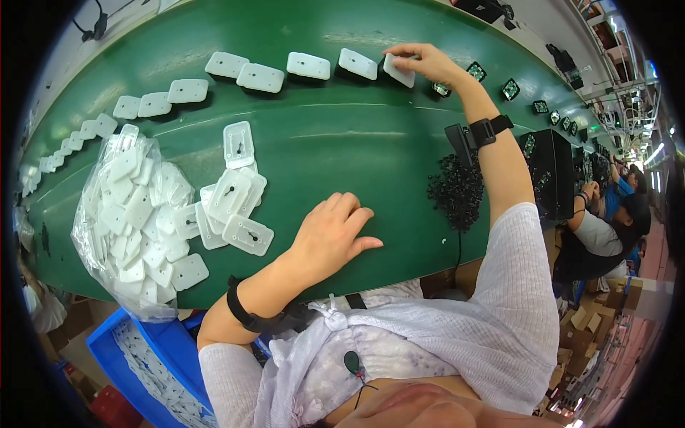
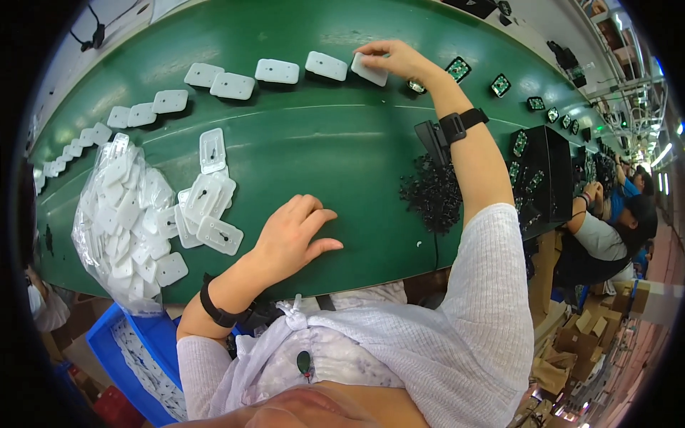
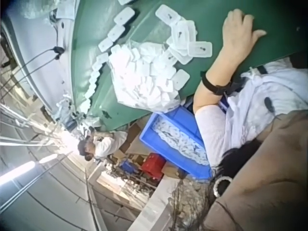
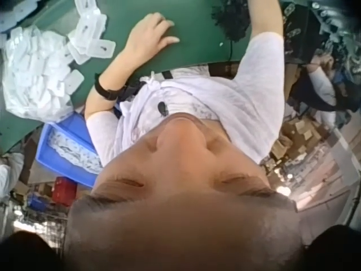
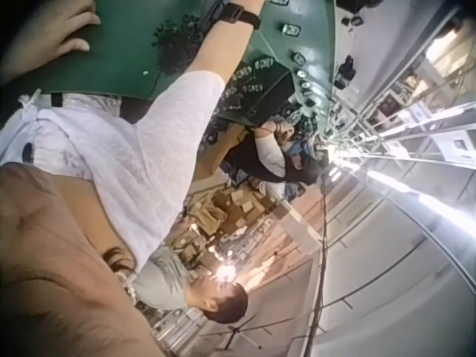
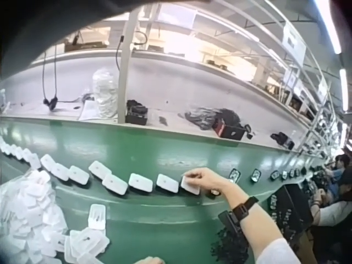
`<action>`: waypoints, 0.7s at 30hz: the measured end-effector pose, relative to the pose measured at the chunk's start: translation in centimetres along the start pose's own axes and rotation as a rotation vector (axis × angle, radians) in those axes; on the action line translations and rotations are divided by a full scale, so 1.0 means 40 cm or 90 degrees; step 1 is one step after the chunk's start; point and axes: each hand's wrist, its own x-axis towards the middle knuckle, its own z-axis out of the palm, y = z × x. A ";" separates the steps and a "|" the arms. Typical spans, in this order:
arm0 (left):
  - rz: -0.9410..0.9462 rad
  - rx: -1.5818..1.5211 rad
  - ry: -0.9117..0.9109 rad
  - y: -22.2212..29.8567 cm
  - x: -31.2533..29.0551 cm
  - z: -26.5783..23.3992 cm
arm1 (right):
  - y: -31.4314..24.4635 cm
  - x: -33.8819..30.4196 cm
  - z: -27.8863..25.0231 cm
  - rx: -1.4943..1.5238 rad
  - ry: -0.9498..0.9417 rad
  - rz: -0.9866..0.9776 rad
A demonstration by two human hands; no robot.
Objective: The person picks up a white plastic cover and a black housing, fits them together by hand, and places the unit on the workbench. They then fit a circuit board into a black housing and place it on the workbench.
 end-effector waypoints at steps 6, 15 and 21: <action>-0.039 0.073 0.074 -0.022 0.005 -0.023 | 0.000 -0.058 -0.053 -0.689 0.268 0.051; -0.244 0.546 0.242 -0.060 -0.031 -0.167 | 0.051 -0.127 -0.038 -0.528 0.270 0.215; -0.379 0.630 0.199 -0.176 -0.011 -0.197 | -0.011 -0.181 -0.020 0.014 0.315 0.233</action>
